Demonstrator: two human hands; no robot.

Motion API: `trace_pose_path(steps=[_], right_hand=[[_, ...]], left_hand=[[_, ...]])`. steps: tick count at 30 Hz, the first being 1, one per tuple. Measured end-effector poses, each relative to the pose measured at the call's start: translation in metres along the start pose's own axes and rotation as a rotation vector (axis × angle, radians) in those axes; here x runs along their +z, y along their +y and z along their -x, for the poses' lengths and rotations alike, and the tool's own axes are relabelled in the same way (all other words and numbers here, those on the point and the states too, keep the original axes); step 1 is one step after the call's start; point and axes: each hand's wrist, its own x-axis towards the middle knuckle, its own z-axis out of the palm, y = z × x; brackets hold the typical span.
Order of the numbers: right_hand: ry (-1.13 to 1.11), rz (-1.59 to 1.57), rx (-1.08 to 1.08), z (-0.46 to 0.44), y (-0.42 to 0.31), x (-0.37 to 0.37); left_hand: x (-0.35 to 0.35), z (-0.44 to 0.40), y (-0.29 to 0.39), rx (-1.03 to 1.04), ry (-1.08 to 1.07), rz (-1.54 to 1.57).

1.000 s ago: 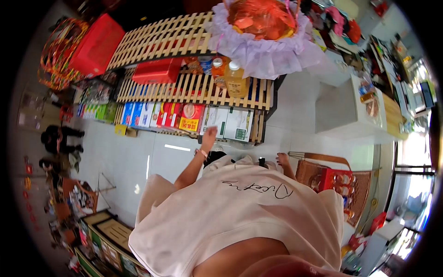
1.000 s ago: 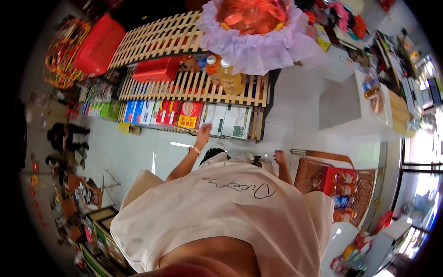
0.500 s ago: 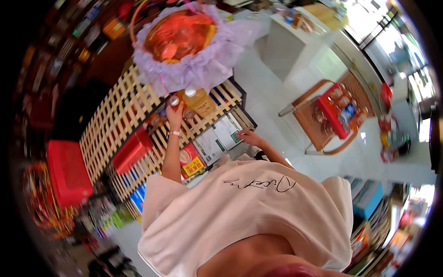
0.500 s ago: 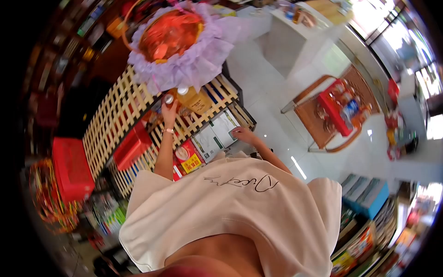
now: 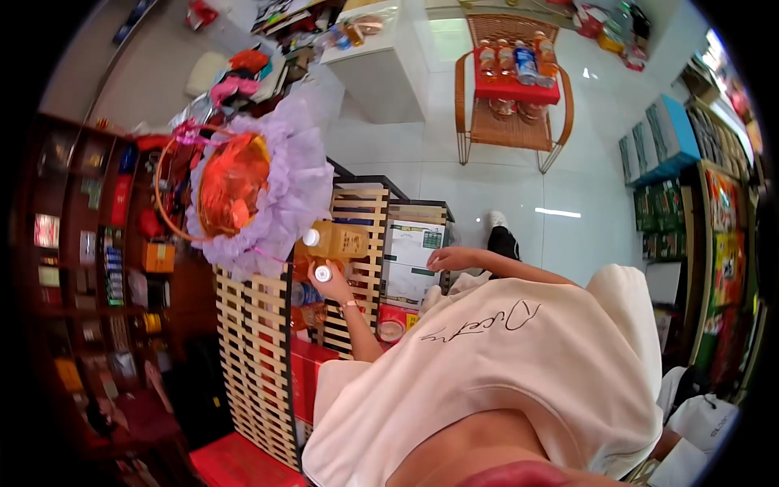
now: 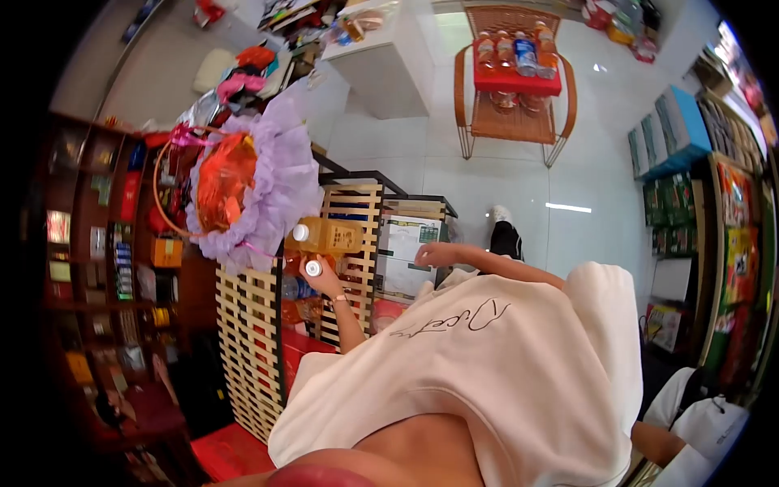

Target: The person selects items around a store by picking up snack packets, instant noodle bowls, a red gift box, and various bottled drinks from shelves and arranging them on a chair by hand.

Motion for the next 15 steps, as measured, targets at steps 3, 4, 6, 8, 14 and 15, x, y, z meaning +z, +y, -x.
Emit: trace_pose_path(steps=[3,4,6,8,14,15], right_hand=[[0.024,0.069,0.128,0.015,-0.005,0.003],[0.002,0.11,0.057,0.016,0.0,0.0],[0.077,0.139,0.038,0.029,0.0,-0.007],[0.155,0.053,0.004,0.043,0.0,-0.013],[0.234,-0.156,-0.047,0.096,-0.04,-0.048],[0.269,-0.076,-0.1,0.099,-0.04,-0.053]], left_hand=[[0.002,-0.012,-0.035,-0.015,0.005,0.117],[0.001,-0.014,-0.056,0.026,0.027,0.167],[-0.01,-0.003,-0.022,0.336,0.141,-0.228],[-0.024,0.022,0.019,0.5,0.089,-0.238],[0.013,0.098,0.095,0.374,-0.327,0.265],[0.027,0.11,0.113,0.312,-0.427,0.369]])
